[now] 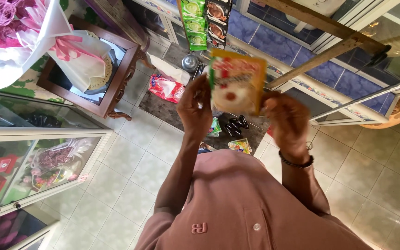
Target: Selecting and organizing various instant drink and snack packets from a shelf.
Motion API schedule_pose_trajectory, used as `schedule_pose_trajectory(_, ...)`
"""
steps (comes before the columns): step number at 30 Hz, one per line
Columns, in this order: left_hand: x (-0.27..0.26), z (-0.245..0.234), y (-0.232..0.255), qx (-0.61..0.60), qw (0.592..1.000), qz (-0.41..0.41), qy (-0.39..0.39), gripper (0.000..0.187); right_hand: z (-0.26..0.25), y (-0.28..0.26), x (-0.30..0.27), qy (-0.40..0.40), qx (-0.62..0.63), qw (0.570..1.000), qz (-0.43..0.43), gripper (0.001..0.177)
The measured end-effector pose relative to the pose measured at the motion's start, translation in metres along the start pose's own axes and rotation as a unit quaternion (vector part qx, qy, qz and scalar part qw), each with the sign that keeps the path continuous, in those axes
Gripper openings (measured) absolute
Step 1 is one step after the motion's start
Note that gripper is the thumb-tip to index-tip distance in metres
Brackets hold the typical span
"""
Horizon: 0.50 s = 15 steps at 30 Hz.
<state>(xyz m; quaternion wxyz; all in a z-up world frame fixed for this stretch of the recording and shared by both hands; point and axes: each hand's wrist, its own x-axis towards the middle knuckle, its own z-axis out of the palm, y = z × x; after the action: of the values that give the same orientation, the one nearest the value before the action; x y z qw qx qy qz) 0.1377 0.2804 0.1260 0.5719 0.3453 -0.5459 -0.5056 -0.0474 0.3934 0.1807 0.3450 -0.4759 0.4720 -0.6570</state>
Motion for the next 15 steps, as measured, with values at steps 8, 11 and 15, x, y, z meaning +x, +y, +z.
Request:
schedule_pose_trajectory(8,0.011,0.0,0.005,-0.134,0.987,-0.081,-0.023,0.038,0.013,-0.018,0.039,-0.115,-0.144,0.975,-0.127,0.062)
schedule_pose_trajectory(11,0.011,0.002,0.011,-0.109,0.993,-0.004,-0.041,0.037,0.023,0.006,0.031,-0.04,-0.157,0.98,-0.117,0.071)
schedule_pose_trajectory(15,0.01,-0.003,0.007,-0.128,0.99,-0.008,-0.052,0.046,0.004,0.067,0.001,-0.035,-0.126,0.987,0.098,0.032)
